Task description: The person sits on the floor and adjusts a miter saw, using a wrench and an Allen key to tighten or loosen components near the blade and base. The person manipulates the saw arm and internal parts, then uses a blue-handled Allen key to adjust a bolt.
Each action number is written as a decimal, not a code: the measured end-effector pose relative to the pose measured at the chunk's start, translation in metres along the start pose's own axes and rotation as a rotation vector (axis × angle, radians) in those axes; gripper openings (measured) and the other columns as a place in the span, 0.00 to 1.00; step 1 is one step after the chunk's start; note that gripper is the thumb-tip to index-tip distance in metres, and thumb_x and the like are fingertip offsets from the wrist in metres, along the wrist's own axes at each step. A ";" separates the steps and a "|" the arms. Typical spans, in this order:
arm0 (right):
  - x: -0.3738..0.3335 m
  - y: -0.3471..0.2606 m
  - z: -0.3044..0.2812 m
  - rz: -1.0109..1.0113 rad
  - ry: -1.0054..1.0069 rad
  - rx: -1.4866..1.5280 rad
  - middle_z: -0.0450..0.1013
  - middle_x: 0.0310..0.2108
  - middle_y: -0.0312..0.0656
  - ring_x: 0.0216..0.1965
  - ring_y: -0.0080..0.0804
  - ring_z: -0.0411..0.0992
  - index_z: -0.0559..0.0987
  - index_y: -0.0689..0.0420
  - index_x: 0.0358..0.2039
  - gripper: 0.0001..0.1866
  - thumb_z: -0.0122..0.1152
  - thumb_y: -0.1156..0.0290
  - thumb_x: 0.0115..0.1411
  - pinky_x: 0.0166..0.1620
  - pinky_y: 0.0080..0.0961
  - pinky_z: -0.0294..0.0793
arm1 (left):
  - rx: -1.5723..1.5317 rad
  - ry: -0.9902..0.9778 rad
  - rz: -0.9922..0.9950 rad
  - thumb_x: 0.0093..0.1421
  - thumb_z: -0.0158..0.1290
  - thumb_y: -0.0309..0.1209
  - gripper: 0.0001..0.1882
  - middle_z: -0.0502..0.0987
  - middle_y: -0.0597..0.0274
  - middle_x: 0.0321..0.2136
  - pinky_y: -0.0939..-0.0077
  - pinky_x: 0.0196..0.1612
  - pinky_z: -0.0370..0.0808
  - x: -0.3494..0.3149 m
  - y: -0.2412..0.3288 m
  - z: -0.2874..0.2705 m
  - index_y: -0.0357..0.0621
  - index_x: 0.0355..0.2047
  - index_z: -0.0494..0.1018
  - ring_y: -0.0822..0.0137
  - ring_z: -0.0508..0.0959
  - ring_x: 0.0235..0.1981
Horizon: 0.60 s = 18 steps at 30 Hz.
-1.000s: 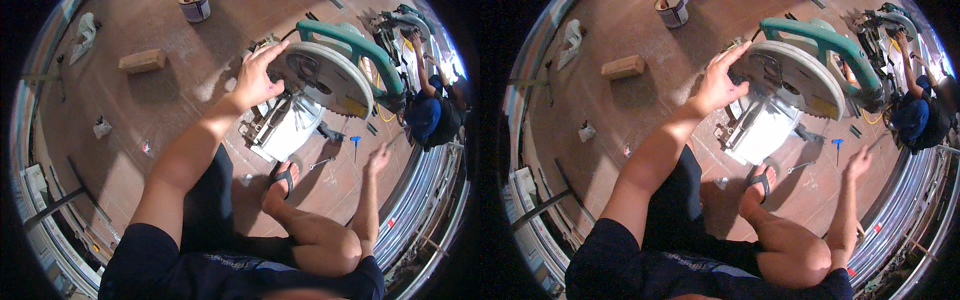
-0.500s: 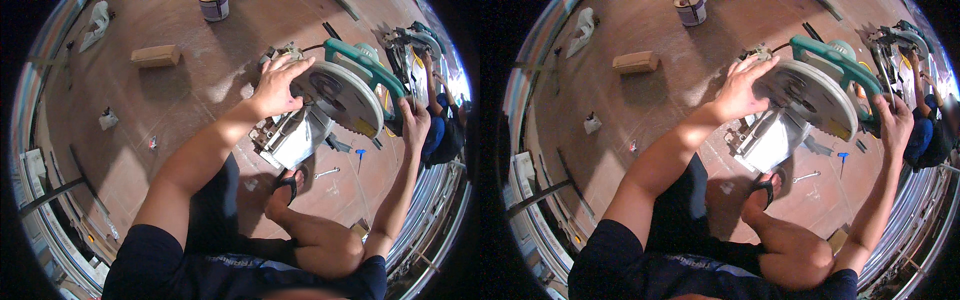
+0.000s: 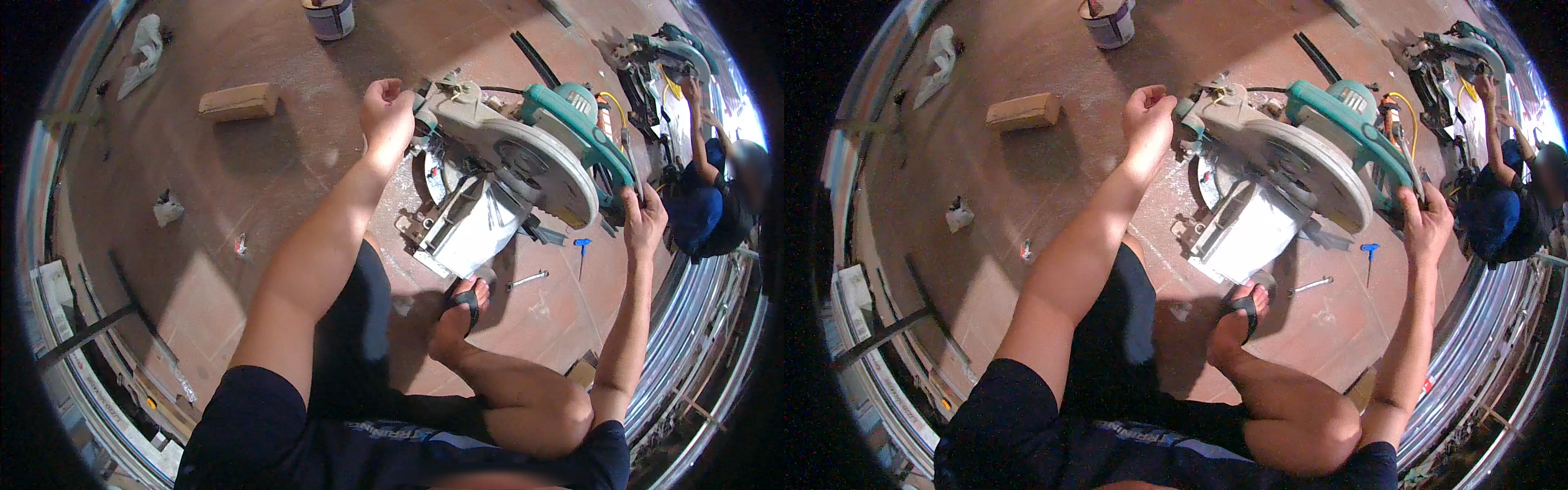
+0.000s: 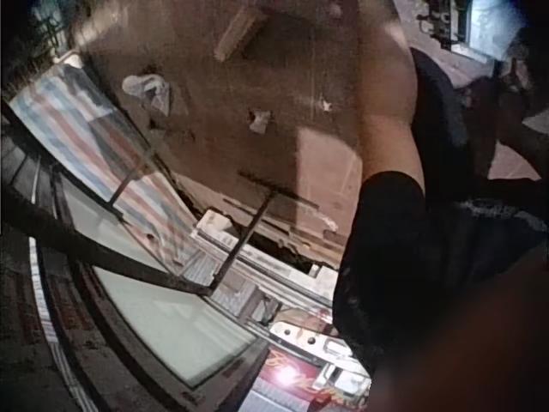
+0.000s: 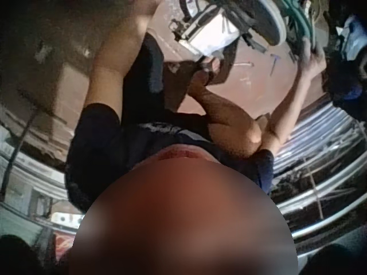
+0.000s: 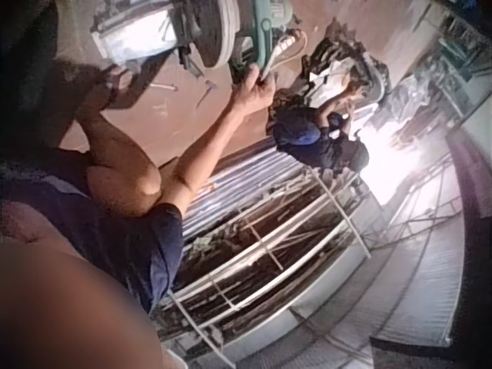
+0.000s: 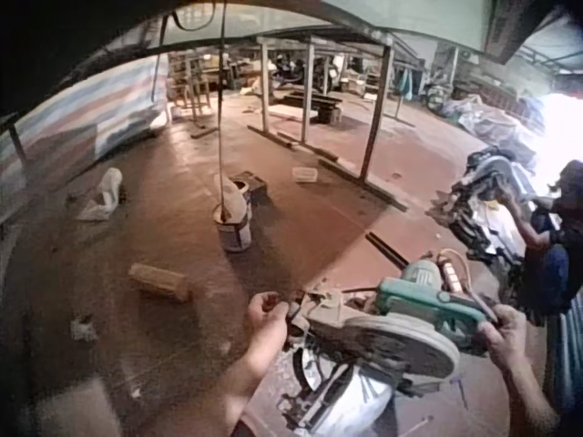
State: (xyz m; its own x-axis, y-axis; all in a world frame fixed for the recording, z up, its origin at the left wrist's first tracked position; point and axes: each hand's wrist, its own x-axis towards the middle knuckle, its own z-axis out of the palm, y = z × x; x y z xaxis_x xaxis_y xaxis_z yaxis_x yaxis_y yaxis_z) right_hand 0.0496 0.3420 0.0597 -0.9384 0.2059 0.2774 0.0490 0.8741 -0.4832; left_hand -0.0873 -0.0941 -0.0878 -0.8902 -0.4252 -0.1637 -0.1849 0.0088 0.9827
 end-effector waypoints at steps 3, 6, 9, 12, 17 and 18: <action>-0.005 0.004 0.004 0.020 -0.014 0.033 0.66 0.24 0.32 0.30 0.21 0.63 0.80 0.63 0.35 0.20 0.74 0.57 0.66 0.33 0.24 0.65 | -0.121 -0.095 0.031 0.61 0.59 0.28 0.14 0.83 0.56 0.40 0.69 0.49 0.77 -0.005 -0.002 0.010 0.35 0.46 0.79 0.66 0.81 0.42; -0.011 0.011 0.011 0.039 -0.044 0.006 0.68 0.25 0.34 0.30 0.22 0.64 0.81 0.64 0.37 0.20 0.72 0.57 0.67 0.33 0.25 0.66 | -0.267 -0.110 -0.020 0.64 0.58 0.27 0.12 0.82 0.59 0.39 0.71 0.48 0.76 -0.004 -0.001 0.011 0.35 0.46 0.79 0.68 0.80 0.41; -0.016 0.021 0.017 0.029 -0.037 -0.003 0.68 0.25 0.34 0.30 0.22 0.64 0.81 0.64 0.37 0.19 0.72 0.57 0.67 0.34 0.25 0.67 | -0.313 -0.107 -0.056 0.65 0.57 0.27 0.10 0.82 0.61 0.38 0.73 0.46 0.76 -0.004 0.003 0.007 0.35 0.45 0.79 0.70 0.79 0.40; -0.017 0.028 0.020 0.014 -0.040 0.054 0.69 0.26 0.35 0.31 0.23 0.65 0.81 0.63 0.37 0.19 0.72 0.57 0.67 0.35 0.26 0.68 | -0.286 -0.110 -0.045 0.66 0.57 0.28 0.10 0.82 0.62 0.37 0.75 0.45 0.75 -0.006 0.007 0.003 0.36 0.44 0.80 0.72 0.79 0.38; -0.018 0.029 0.023 0.011 -0.006 0.066 0.69 0.26 0.35 0.31 0.23 0.65 0.81 0.64 0.37 0.18 0.71 0.59 0.67 0.35 0.27 0.68 | -0.217 -0.142 -0.007 0.68 0.57 0.29 0.09 0.82 0.65 0.37 0.77 0.46 0.74 -0.006 0.014 -0.007 0.37 0.44 0.81 0.74 0.78 0.39; -0.018 0.029 0.024 0.002 0.006 0.076 0.70 0.25 0.35 0.30 0.23 0.65 0.81 0.64 0.37 0.18 0.71 0.59 0.67 0.35 0.27 0.68 | -0.182 -0.145 -0.003 0.69 0.58 0.29 0.09 0.82 0.66 0.37 0.78 0.47 0.74 -0.005 0.015 -0.009 0.38 0.45 0.81 0.75 0.77 0.40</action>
State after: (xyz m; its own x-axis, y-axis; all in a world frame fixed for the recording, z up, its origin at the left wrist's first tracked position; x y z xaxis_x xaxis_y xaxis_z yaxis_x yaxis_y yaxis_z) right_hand 0.0598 0.3531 0.0212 -0.9363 0.2101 0.2815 0.0242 0.8381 -0.5450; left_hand -0.0817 -0.0999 -0.0709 -0.9427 -0.2903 -0.1644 -0.1211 -0.1613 0.9795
